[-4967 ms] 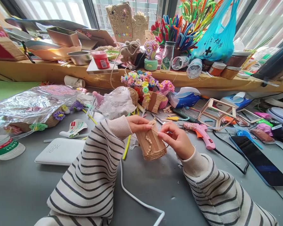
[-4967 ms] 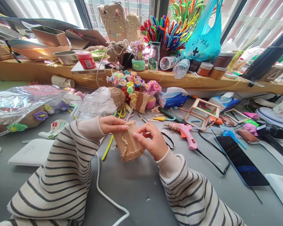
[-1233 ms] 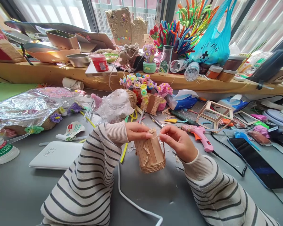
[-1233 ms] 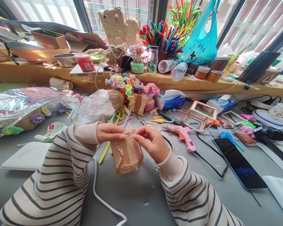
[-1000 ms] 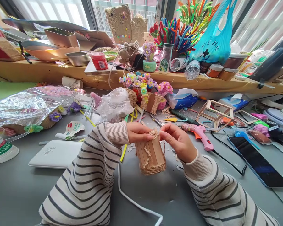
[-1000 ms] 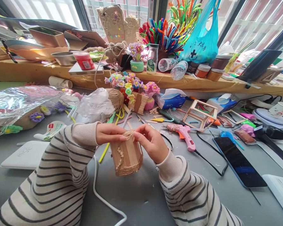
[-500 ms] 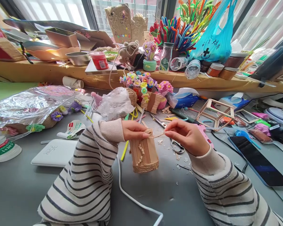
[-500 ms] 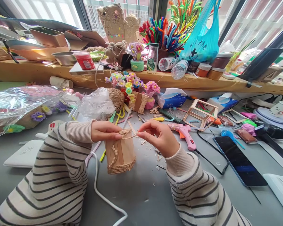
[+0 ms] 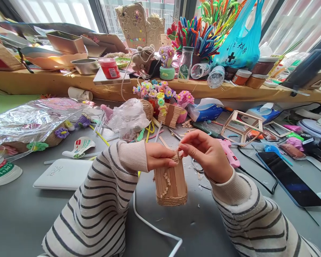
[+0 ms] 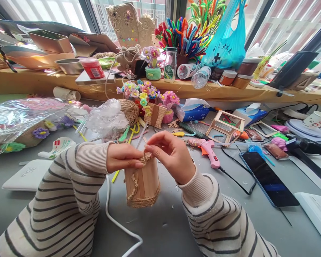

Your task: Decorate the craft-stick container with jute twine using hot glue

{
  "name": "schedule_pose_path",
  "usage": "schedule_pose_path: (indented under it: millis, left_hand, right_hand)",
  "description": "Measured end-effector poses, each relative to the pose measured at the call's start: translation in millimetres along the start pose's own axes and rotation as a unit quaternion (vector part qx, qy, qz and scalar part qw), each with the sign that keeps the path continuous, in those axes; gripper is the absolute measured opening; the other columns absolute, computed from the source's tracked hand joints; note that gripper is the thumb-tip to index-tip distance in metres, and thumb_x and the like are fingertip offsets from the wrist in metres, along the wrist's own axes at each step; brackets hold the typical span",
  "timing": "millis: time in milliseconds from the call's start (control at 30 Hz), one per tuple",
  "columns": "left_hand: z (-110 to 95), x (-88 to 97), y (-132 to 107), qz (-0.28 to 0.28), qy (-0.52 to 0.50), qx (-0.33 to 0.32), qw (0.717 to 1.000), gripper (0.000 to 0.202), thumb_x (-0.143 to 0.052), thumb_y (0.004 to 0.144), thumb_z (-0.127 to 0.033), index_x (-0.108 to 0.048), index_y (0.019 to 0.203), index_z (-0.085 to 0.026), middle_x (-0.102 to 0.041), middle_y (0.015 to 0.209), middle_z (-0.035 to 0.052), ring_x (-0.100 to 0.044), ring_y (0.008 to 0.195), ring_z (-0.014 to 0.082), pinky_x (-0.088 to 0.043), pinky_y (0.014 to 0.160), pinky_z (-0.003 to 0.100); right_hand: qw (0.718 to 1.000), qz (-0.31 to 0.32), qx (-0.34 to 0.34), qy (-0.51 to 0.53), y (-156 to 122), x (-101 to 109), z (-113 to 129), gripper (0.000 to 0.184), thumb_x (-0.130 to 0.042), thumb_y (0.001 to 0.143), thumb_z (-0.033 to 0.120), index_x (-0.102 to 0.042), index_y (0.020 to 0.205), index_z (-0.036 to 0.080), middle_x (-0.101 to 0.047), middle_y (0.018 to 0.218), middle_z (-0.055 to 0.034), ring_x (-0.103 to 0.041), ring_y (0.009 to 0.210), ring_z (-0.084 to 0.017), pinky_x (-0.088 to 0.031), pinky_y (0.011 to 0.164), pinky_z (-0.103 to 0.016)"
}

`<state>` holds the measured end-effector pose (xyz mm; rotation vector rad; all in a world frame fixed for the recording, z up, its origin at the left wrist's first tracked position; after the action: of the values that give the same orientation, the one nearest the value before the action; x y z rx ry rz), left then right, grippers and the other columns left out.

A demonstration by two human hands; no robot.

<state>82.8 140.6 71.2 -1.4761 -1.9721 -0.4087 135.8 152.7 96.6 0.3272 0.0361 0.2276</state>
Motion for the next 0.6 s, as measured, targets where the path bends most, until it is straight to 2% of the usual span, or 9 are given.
schedule_pose_path:
  millis: [100, 333, 600]
  left_hand:
    - [3, 2.1, 2, -0.019, 0.002, 0.005, 1.000, 0.037, -0.039, 0.078, -0.045, -0.033, 0.053, -0.018, -0.029, 0.044, -0.0050, -0.029, 0.042, 0.0077, -0.025, 0.040, 0.022]
    - [-7, -0.3, 2, 0.000, 0.017, -0.024, 1.000, 0.031, -0.039, 0.080, -0.030, -0.030, 0.053, -0.018, -0.026, 0.044, -0.0057, -0.028, 0.041, 0.0070, -0.025, 0.040, 0.021]
    - [-8, -1.5, 3, 0.008, -0.015, -0.020, 1.000, 0.031, -0.041, 0.080, -0.030, -0.033, 0.053, -0.017, -0.027, 0.045, -0.0057, -0.027, 0.041, 0.0061, -0.023, 0.037, 0.020]
  right_hand:
    - [0.999, -0.017, 0.024, -0.038, -1, 1, 4, 0.009, -0.060, 0.071, 0.021, -0.053, 0.077, 0.020, -0.055, 0.074, 0.0019, -0.055, 0.069, -0.009, -0.046, 0.062, -0.021]
    - [0.997, -0.044, 0.015, -0.054, -1, 4, -5, 0.009, -0.059, 0.072, 0.025, -0.052, 0.075, 0.020, -0.057, 0.073, 0.0015, -0.054, 0.067, -0.009, -0.045, 0.060, -0.022]
    - [0.994, -0.084, 0.021, -0.065, -2, 8, -10, 0.008, -0.059, 0.072, 0.025, -0.054, 0.074, 0.020, -0.056, 0.071, 0.0020, -0.053, 0.065, -0.009, -0.044, 0.058, -0.021]
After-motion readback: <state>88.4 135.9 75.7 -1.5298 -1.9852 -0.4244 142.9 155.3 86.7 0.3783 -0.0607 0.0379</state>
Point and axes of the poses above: each hand's wrist, its own y-axis towards the middle knuckle, its own x-axis out of the back of the hand, z = x × y, the point moved 10 cm from there along y, towards the middle knuckle
